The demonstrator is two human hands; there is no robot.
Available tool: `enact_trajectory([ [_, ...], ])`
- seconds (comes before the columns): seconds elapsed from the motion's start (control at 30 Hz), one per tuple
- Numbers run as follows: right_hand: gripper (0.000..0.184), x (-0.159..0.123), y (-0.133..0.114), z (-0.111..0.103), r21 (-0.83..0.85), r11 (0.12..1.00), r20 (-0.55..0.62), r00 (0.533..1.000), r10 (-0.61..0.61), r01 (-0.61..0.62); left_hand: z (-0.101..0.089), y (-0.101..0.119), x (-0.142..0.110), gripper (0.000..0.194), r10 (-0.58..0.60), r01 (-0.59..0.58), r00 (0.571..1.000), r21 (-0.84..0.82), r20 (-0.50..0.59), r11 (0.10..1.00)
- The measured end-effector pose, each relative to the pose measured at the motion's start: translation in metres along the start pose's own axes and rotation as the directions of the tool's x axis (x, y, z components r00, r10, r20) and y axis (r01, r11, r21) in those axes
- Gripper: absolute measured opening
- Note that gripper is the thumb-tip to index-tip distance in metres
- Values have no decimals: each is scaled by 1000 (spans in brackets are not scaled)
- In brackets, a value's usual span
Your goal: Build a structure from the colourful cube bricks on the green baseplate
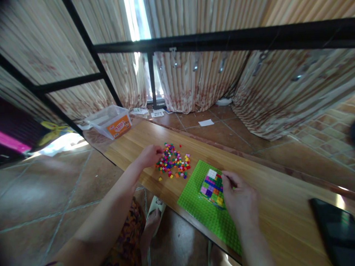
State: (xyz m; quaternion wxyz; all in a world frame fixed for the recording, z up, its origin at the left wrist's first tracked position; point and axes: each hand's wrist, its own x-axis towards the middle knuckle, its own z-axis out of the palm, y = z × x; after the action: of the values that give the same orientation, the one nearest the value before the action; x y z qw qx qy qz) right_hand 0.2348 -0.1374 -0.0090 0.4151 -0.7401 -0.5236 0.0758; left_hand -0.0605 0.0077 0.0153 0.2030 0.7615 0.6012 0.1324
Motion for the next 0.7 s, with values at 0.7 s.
enact_trajectory([
  [0.7, 22, -3, -41, 3, 513, 858, 10, 1000, 21, -23, 57, 133, -35, 20, 365, 77, 911, -948, 192, 308],
])
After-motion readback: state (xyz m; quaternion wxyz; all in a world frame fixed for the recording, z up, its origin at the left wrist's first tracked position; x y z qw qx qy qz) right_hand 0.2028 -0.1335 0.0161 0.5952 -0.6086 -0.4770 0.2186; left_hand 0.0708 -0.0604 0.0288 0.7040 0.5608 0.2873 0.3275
